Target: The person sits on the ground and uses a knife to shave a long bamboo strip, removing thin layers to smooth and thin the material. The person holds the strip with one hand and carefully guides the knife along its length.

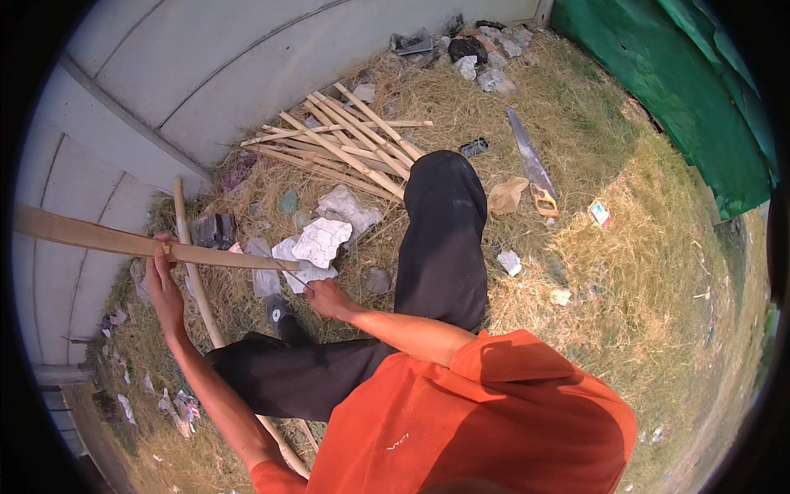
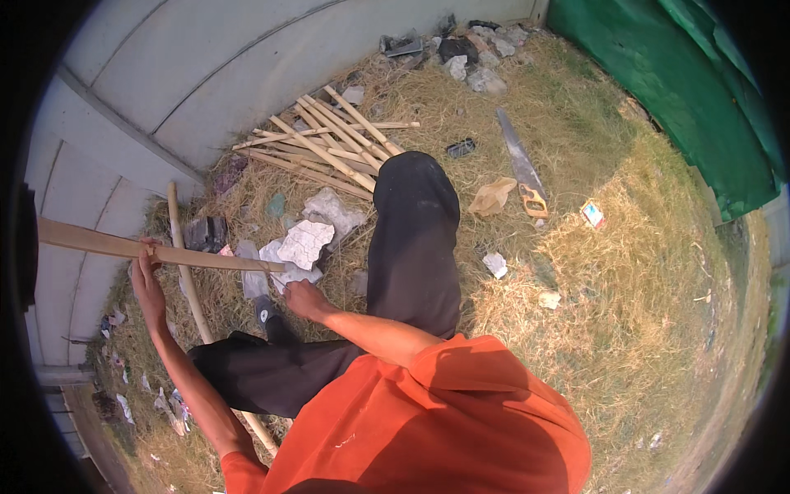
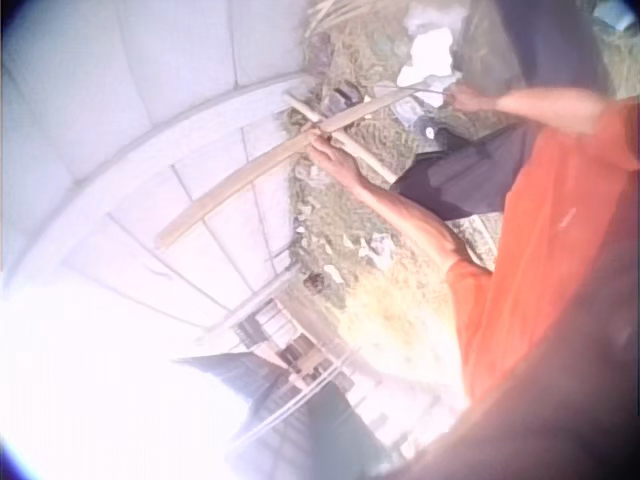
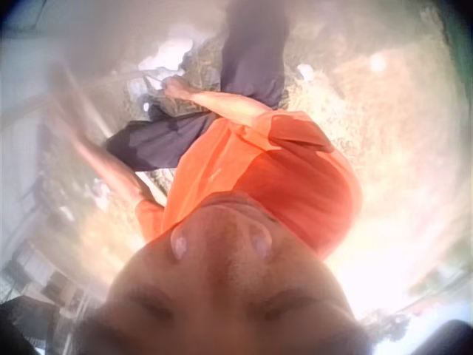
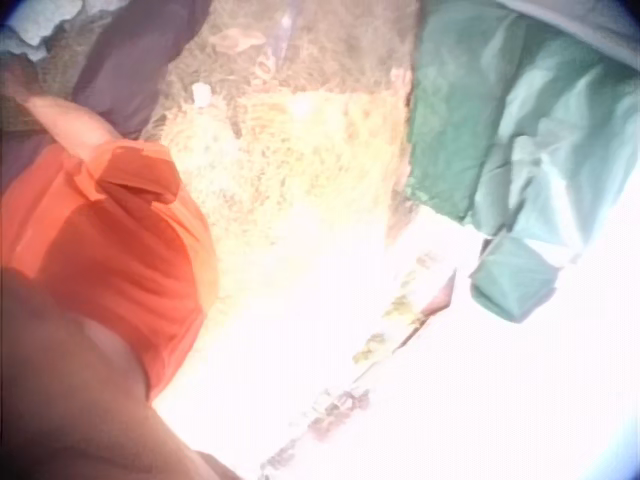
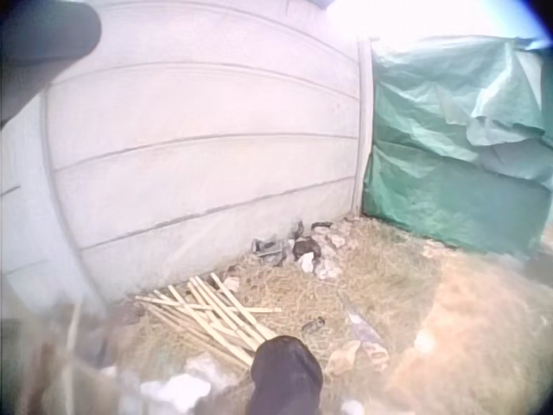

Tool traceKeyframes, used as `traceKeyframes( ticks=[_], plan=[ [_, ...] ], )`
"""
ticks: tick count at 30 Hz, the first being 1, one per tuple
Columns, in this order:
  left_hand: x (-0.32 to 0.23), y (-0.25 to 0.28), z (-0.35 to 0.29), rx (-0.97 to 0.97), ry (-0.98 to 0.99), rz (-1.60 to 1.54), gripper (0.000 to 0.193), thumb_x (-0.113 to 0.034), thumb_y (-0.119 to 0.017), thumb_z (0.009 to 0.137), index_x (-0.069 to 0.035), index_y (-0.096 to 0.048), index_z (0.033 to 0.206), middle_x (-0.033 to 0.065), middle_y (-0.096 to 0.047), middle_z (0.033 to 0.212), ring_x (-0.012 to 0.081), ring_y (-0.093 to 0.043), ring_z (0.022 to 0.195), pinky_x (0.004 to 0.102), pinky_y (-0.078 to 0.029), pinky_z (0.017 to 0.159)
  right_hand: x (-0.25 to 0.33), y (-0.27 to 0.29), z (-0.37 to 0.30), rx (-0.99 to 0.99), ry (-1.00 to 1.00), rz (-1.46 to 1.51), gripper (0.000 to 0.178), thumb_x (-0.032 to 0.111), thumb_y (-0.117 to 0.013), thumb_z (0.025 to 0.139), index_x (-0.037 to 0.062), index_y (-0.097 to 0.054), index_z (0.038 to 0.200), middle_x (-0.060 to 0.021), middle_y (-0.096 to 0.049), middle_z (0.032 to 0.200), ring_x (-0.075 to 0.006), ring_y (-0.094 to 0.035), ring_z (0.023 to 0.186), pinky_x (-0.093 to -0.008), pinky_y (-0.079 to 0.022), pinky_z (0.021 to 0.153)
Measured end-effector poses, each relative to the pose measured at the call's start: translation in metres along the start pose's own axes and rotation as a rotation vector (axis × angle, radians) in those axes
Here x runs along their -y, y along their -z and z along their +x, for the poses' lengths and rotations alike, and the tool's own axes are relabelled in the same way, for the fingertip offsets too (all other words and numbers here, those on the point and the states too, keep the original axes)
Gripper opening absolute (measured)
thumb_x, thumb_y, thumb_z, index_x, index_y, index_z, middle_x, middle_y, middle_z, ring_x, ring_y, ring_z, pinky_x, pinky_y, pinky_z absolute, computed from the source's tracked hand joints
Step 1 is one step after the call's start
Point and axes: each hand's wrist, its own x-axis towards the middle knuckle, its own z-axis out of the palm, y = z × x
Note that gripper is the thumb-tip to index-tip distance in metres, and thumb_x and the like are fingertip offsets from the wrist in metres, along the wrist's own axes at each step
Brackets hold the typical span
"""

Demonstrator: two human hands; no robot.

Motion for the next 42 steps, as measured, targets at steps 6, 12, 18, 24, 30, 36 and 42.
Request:
traceKeyframes(
  ticks=[6, 12, 18, 24, 30, 36, 42],
  plan=[
    [0.018, 0.000, 0.012, -0.174, -0.095, 0.166, 0.047, -0.040, -0.038, 0.103, -0.001, -0.060, 0.088, 0.0069, -0.062, 0.076, 0.0135, -0.061, 0.077, 0.0283, -0.047, 0.069, 0.007, 0.023, -0.002, -0.035, -0.028, 0.022, 0.037, 0.030, -0.050, 0.094, -0.0026, -0.065, 0.089, -0.0280, -0.064, 0.083, -0.0476, -0.061, 0.083, -0.0519, -0.050, 0.074],
    [0.041, -0.017, 0.006, -0.406, -0.161, -0.080, 0.051, -0.043, -0.036, 0.102, -0.001, -0.058, 0.083, 0.0101, -0.064, 0.071, 0.0167, -0.063, 0.063, 0.0277, -0.048, 0.058, -0.036, -0.012, 0.005, 0.033, -0.132, -0.154, 0.037, 0.032, -0.051, 0.094, -0.0026, -0.065, 0.088, -0.0293, -0.063, 0.079, -0.0482, -0.061, 0.080, -0.0518, -0.048, 0.074],
    [0.035, -0.032, 0.013, -0.408, -0.221, -0.066, 0.055, -0.046, -0.037, 0.101, 0.000, -0.061, 0.082, 0.0097, -0.065, 0.067, 0.0157, -0.064, 0.063, 0.0265, -0.048, 0.060, -0.032, 0.007, 0.000, 0.054, -0.186, -0.092, 0.037, 0.032, -0.052, 0.094, -0.0023, -0.065, 0.089, -0.0296, -0.063, 0.080, -0.0482, -0.061, 0.078, -0.0517, -0.048, 0.074],
    [0.047, -0.027, 0.018, -0.508, -0.188, -0.022, 0.059, -0.050, -0.035, 0.100, -0.002, -0.063, 0.080, 0.0084, -0.066, 0.066, 0.0146, -0.063, 0.062, 0.0263, -0.048, 0.060, -0.075, -0.020, 0.002, 0.015, -0.160, -0.150, 0.038, 0.031, -0.048, 0.096, -0.0020, -0.064, 0.088, -0.0303, -0.061, 0.074, -0.0481, -0.061, 0.075, -0.0527, -0.046, 0.070],
    [0.037, -0.022, 0.009, -0.757, -0.102, 0.270, 0.052, -0.042, -0.037, 0.102, -0.003, -0.063, 0.080, 0.0064, -0.065, 0.064, 0.0133, -0.061, 0.059, 0.0264, -0.046, 0.058, -0.051, -0.014, -0.002, 0.039, -0.161, -0.121, 0.039, 0.033, -0.045, 0.097, -0.0017, -0.064, 0.092, -0.0297, -0.062, 0.077, -0.0482, -0.061, 0.077, -0.0525, -0.049, 0.073],
    [0.030, -0.027, 0.005, -0.804, -0.057, 0.204, 0.045, -0.035, -0.038, 0.102, -0.003, -0.059, 0.079, 0.0039, -0.062, 0.061, 0.0110, -0.057, 0.056, 0.0245, -0.043, 0.053, -0.065, -0.027, -0.001, 0.067, -0.108, -0.160, 0.038, 0.032, -0.046, 0.097, -0.0020, -0.062, 0.097, -0.0303, -0.062, 0.075, -0.0481, -0.062, 0.076, -0.0525, -0.049, 0.071],
    [0.038, -0.025, 0.000, -0.762, -0.113, 0.143, 0.045, -0.037, -0.039, 0.102, -0.004, -0.058, 0.078, 0.0024, -0.060, 0.059, 0.0095, -0.055, 0.055, 0.0238, -0.042, 0.053, -0.050, -0.009, 0.001, 0.068, -0.144, -0.183, 0.035, 0.030, -0.048, 0.096, -0.0014, -0.063, 0.097, -0.0303, -0.062, 0.076, -0.0482, -0.061, 0.075, -0.0529, -0.049, 0.071]
  ],
)
